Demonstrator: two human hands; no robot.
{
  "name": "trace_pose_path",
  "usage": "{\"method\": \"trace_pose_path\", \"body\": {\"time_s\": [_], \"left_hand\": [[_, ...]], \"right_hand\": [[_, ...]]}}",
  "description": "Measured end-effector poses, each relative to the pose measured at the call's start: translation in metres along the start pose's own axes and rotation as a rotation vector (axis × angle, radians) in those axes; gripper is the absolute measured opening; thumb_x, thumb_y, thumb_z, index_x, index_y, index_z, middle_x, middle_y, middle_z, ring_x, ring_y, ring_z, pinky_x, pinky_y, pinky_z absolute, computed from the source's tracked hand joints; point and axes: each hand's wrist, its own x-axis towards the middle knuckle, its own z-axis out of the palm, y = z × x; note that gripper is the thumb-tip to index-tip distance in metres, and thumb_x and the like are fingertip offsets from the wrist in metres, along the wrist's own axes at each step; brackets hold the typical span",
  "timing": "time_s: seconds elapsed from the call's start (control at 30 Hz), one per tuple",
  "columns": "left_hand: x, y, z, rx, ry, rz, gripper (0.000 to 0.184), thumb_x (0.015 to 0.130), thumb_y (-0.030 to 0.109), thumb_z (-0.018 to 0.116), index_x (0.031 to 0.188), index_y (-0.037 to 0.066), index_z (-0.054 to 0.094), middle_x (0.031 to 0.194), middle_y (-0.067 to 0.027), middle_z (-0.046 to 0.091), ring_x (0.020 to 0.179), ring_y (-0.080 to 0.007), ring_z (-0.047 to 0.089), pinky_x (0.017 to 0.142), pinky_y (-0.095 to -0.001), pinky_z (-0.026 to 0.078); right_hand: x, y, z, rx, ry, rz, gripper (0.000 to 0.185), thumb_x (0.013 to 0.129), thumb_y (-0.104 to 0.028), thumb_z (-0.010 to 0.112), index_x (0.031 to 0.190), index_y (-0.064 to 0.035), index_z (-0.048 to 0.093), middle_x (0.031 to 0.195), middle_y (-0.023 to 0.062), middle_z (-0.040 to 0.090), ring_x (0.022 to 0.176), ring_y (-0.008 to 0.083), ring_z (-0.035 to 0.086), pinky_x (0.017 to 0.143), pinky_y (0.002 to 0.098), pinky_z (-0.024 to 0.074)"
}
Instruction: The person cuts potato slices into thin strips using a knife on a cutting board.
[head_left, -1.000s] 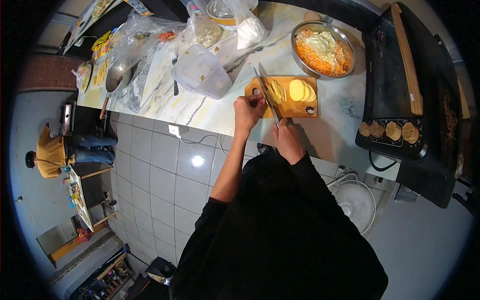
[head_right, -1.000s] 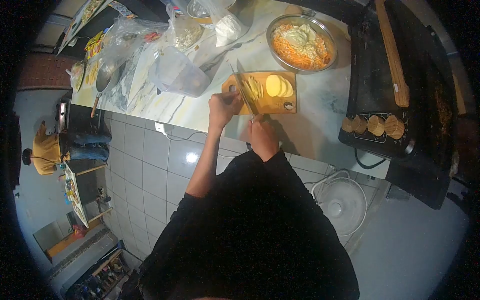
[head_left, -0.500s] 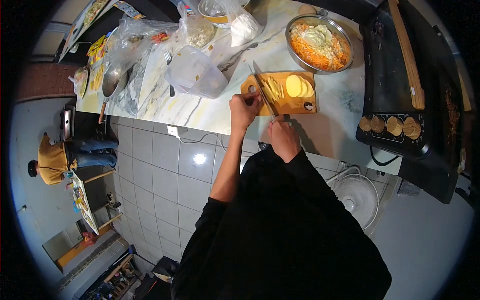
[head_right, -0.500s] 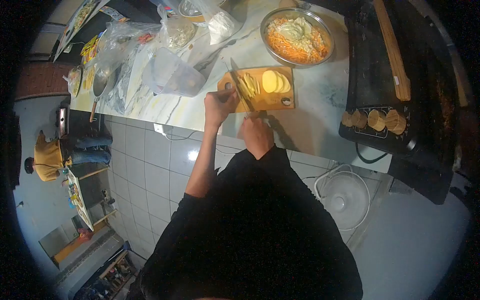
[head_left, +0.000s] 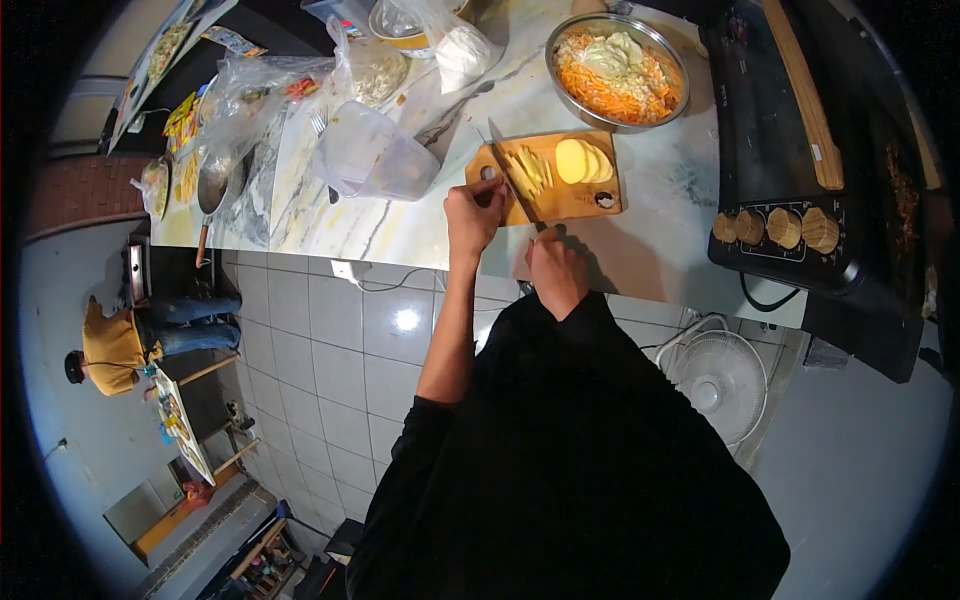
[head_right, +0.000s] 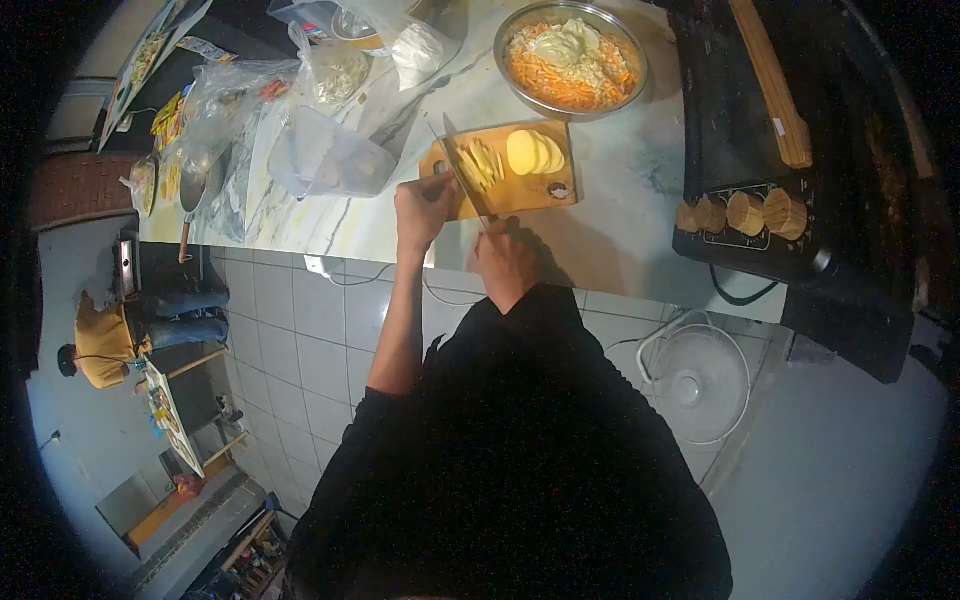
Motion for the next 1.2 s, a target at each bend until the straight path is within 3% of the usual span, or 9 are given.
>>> {"method": "trace_pose_path", "body": {"time_s": [0.3, 0.4, 0.47, 0.57, 0.67, 0.87, 1.03, 1.13, 1.2], "left_hand": [[-0.002, -0.002, 0.000, -0.065, -0.001, -0.002, 0.024, 0.083, 0.008, 0.073, 0.103, -0.005, 0.073, 0.087, -0.0201, 0.074, 0.078, -0.0183, 0.074, 0.071, -0.0285, 0.056], [-0.004, -0.008, 0.003, -0.074, 0.016, 0.023, 0.026, 0.083, 0.008, 0.073, 0.105, -0.006, 0.072, 0.090, -0.0194, 0.074, 0.081, -0.0199, 0.074, 0.074, -0.0289, 0.057], [-0.003, -0.005, 0.001, -0.026, -0.021, 0.045, 0.030, 0.084, 0.011, 0.073, 0.110, -0.004, 0.071, 0.099, -0.0214, 0.073, 0.090, -0.0264, 0.074, 0.079, -0.0327, 0.057], [-0.003, 0.006, 0.005, -0.008, -0.014, -0.016, 0.031, 0.083, 0.010, 0.073, 0.111, -0.002, 0.071, 0.099, -0.0209, 0.073, 0.093, -0.0264, 0.073, 0.079, -0.0335, 0.057], [-0.004, 0.011, 0.010, 0.023, 0.020, 0.085, 0.026, 0.082, 0.006, 0.073, 0.105, -0.006, 0.071, 0.088, -0.0199, 0.073, 0.081, -0.0255, 0.074, 0.075, -0.0318, 0.058], [-0.002, 0.016, -0.001, -0.064, 0.071, -0.018, 0.027, 0.083, 0.005, 0.072, 0.108, -0.004, 0.070, 0.091, -0.0188, 0.072, 0.080, -0.0247, 0.073, 0.076, -0.0324, 0.059], [0.001, 0.035, 0.007, -0.094, -0.083, -0.051, 0.040, 0.086, 0.005, 0.071, 0.125, -0.001, 0.063, 0.109, -0.0166, 0.070, 0.094, -0.0220, 0.071, 0.077, -0.0342, 0.060], [-0.006, 0.057, 0.032, -0.072, -0.162, 0.005, 0.047, 0.085, 0.009, 0.074, 0.128, -0.001, 0.059, 0.117, -0.0183, 0.065, 0.101, -0.0262, 0.068, 0.082, -0.0362, 0.058], [-0.004, 0.062, 0.049, 0.036, -0.146, 0.152, 0.056, 0.077, 0.006, 0.079, 0.128, -0.002, 0.057, 0.123, -0.0218, 0.058, 0.107, -0.0331, 0.063, 0.084, -0.0367, 0.056]], "right_hand": [[0.000, 0.009, -0.018, 0.045, 0.137, -0.119, 0.030, 0.097, -0.028, 0.053, 0.097, 0.0023, 0.053, 0.071, 0.0242, 0.066, 0.068, 0.0451, 0.066, 0.062, 0.0545, 0.0519], [-0.006, 0.010, -0.041, 0.105, 0.053, -0.103, 0.029, 0.098, -0.029, 0.054, 0.097, 0.0007, 0.053, 0.070, 0.0256, 0.064, 0.070, 0.0471, 0.064, 0.061, 0.0560, 0.0500], [-0.002, 0.015, -0.049, 0.167, 0.098, -0.085, 0.028, 0.097, -0.027, 0.055, 0.095, 0.0003, 0.054, 0.070, 0.0270, 0.063, 0.070, 0.0475, 0.063, 0.062, 0.0569, 0.0496], [0.003, 0.029, -0.067, 0.176, 0.102, -0.139, 0.026, 0.097, -0.024, 0.057, 0.092, 0.0010, 0.054, 0.072, 0.0258, 0.064, 0.070, 0.0468, 0.063, 0.063, 0.0570, 0.0486], [0.005, 0.043, -0.083, 0.190, 0.066, -0.152, 0.023, 0.096, -0.022, 0.057, 0.093, 0.0009, 0.054, 0.073, 0.0236, 0.064, 0.072, 0.0458, 0.063, 0.064, 0.0561, 0.0479], [-0.001, 0.075, -0.124, 0.319, 0.055, -0.208, 0.021, 0.095, -0.019, 0.060, 0.090, -0.0005, 0.051, 0.070, 0.0227, 0.061, 0.071, 0.0453, 0.061, 0.060, 0.0525, 0.0447], [0.002, 0.087, -0.157, 0.371, 0.010, -0.174, 0.025, 0.097, -0.020, 0.058, 0.089, 0.0010, 0.048, 0.071, 0.0246, 0.060, 0.072, 0.0466, 0.060, 0.058, 0.0515, 0.0421], [0.004, 0.092, -0.164, 0.418, 0.027, -0.180, 0.025, 0.097, -0.020, 0.058, 0.088, 0.0010, 0.047, 0.069, 0.0243, 0.058, 0.070, 0.0469, 0.059, 0.057, 0.0509, 0.0406], [0.002, 0.099, -0.162, 0.423, 0.043, -0.195, 0.026, 0.098, -0.020, 0.058, 0.087, 0.0012, 0.047, 0.068, 0.0242, 0.057, 0.069, 0.0472, 0.058, 0.057, 0.0506, 0.0399]]}}
